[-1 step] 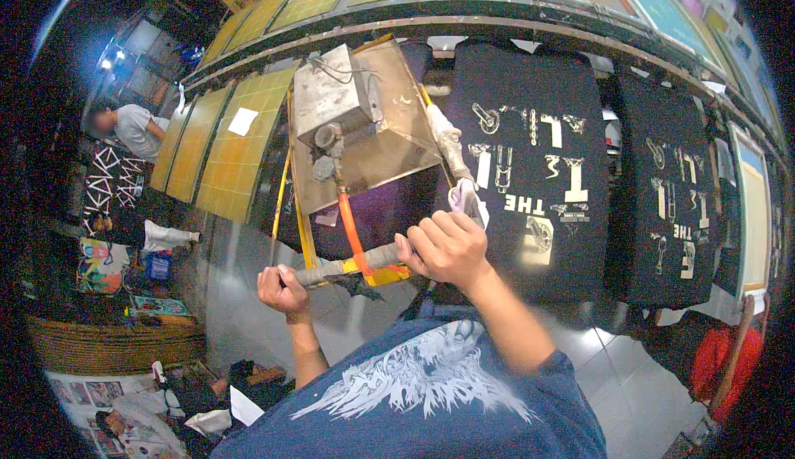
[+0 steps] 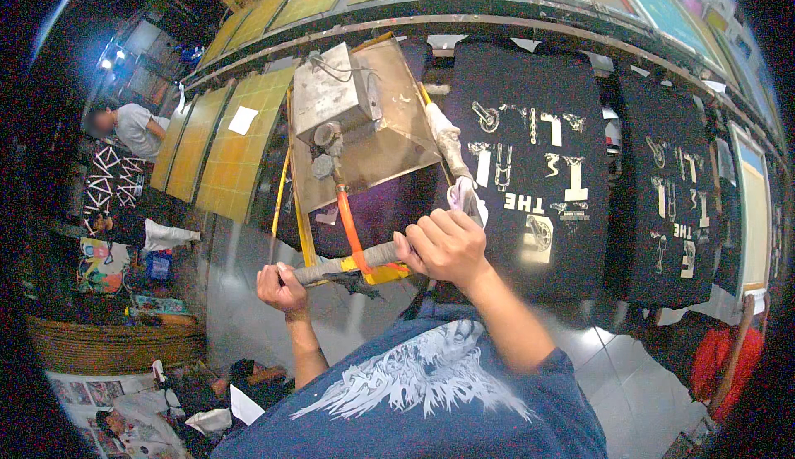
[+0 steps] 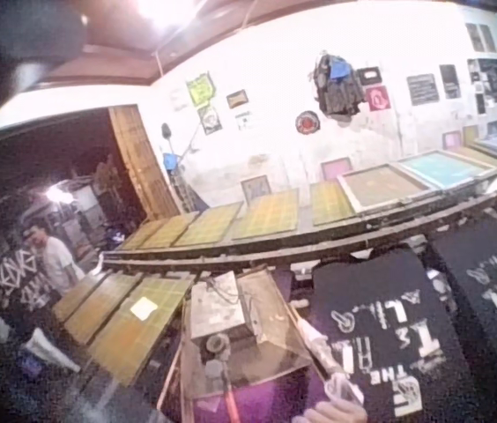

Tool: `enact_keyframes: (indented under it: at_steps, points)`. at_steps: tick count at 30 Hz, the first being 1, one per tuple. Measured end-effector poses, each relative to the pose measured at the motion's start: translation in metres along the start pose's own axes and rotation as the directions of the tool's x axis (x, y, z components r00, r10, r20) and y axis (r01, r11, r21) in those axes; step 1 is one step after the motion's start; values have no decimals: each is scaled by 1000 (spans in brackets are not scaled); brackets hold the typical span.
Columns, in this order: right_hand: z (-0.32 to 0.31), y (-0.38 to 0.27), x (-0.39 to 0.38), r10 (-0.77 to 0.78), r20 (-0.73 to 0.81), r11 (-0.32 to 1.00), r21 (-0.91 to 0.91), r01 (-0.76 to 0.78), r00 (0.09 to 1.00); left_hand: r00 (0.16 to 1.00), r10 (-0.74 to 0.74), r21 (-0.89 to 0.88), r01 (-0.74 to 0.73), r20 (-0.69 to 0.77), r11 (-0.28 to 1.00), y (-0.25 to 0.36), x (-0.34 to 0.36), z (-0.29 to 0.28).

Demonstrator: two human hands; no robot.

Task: The person performs screen printing by sliding a heated dryer unit along a track over a series of black t-shirts mounted on printing boards, then uses a squeegee to apply ink through a mesh screen onto one of the shirts.

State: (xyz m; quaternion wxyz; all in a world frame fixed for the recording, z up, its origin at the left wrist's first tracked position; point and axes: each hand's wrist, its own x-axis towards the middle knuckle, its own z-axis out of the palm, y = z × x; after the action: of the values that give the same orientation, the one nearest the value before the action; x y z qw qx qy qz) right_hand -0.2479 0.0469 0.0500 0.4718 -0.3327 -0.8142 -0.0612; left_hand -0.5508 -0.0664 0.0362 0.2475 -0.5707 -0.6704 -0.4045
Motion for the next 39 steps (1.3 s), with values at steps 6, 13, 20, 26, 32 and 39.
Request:
enact_keyframes:
  at_steps: [6,13,20,26,32,39]
  points:
    - [-6,2,2,-22,32,1000,19,21,999,999,-31,-23,30,-18,999,7,4,0]
    - [-6,2,-3,-32,49,999,34,30,998,1000,-8,23,8,-1,1000,1,2,-4]
    - [-7,3,-4,4,120,1000,1,-4,993,997,-60,-9,60,48,998,-7,-3,-1]
    - [-19,5,7,64,382,956,241,-166,922,993,-114,32,113,25,993,-6,-4,1]
    - [1,2,-10,-2,-42,1000,21,3,999,996,-74,49,71,50,996,-16,-6,-1]
    - [-2,4,-6,-16,-23,999,29,17,1000,996,-86,15,85,30,996,-11,-7,2]
